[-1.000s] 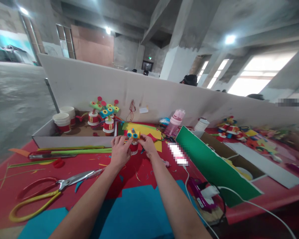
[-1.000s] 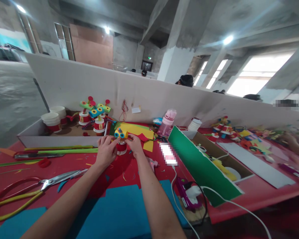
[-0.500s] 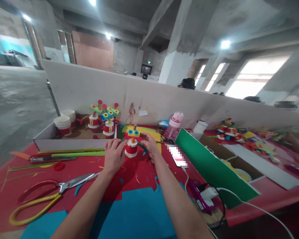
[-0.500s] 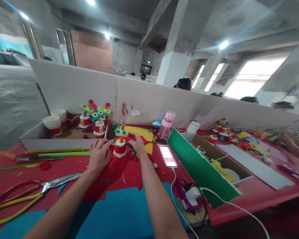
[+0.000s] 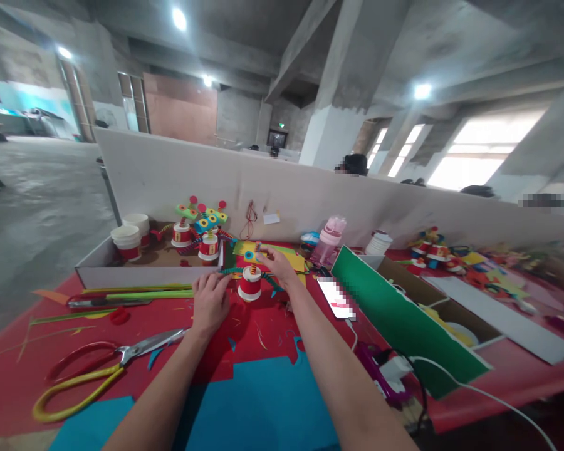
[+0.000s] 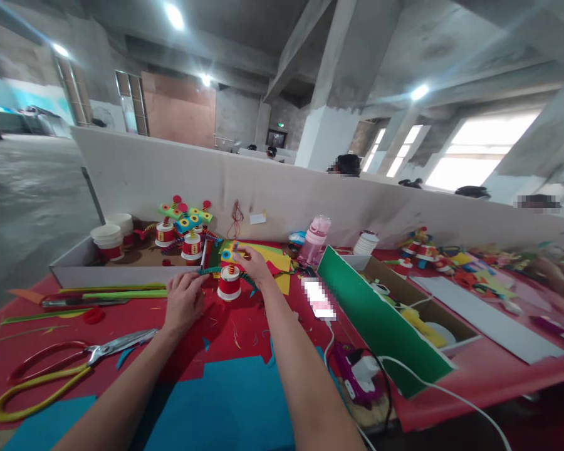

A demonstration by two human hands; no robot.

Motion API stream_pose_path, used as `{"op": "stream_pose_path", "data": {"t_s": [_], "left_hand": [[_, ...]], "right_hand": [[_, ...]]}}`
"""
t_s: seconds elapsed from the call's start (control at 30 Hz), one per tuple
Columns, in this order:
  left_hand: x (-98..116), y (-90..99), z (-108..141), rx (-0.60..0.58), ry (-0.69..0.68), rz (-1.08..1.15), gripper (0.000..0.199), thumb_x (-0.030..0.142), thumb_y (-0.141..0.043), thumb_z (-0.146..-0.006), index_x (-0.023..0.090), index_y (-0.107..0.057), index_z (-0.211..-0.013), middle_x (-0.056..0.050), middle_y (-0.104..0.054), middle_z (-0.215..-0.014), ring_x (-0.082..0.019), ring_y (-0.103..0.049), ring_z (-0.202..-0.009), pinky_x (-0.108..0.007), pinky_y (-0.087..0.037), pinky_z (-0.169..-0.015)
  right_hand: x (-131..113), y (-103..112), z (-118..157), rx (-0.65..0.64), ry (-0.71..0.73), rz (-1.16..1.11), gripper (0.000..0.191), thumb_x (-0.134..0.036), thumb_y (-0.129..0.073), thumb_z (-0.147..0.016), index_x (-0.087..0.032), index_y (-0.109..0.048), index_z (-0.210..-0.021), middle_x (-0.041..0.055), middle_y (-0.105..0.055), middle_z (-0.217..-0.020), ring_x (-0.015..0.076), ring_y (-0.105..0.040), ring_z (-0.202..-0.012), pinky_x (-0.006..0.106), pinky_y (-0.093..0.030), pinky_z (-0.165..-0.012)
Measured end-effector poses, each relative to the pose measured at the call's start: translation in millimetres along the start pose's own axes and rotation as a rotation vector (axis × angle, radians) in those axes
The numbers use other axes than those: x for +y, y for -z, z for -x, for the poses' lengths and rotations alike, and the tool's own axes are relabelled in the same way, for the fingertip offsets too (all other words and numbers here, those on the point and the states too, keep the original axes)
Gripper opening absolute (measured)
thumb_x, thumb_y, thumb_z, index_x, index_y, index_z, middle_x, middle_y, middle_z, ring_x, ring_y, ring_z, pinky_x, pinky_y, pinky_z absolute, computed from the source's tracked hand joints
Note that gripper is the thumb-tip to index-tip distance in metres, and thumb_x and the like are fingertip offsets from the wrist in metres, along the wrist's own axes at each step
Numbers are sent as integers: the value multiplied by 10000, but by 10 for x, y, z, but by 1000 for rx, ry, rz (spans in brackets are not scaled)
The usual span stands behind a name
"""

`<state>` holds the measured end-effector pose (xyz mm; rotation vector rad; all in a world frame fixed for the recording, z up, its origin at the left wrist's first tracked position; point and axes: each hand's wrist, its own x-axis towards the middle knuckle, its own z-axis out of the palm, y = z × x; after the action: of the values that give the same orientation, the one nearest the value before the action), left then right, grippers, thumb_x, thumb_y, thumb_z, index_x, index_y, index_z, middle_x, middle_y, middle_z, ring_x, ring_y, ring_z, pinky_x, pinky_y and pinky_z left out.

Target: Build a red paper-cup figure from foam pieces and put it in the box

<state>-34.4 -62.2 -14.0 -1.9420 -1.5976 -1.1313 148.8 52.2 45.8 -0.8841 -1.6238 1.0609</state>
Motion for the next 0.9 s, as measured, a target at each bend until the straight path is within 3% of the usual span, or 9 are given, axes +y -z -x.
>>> {"op": "stream_pose_path", "data": {"t_s": [0.2,0.53,0.9], "left_hand": [[46,6,4,-28,-34,7,393,143,-501,-797,189,-650,-1157,-118,-639,-1068,-287,-489,-1055,-440,-367,-883],[94,-36,29,-71,-82,2,466,149,-500,-808,232,-603,-1255,-114,-613,-1174,-295,-460,-1120,-454,-341,-936],[74,-67,37,-72,-83,11,424,160,-484,-828,215,-613,-1228,-119,-609,-1175,-293,-462,-1106,-450,-342,-928]], "right_hand": [[40,13,188,-72,102,-76,271,-339,-704,-700,-210,-649,-931,45,-696,-1045,185,-653,-956,318,-508,-881],[14,-20,182,-28,236,217,232,-308,-673,-728,-227,-680,-945,27,-709,-973,198,-642,-937,339,-476,-912],[143,-32,237,-40,181,270,185,-324,-633,-758,-223,-666,-910,22,-704,-919,196,-653,-864,328,-496,-844]]}}
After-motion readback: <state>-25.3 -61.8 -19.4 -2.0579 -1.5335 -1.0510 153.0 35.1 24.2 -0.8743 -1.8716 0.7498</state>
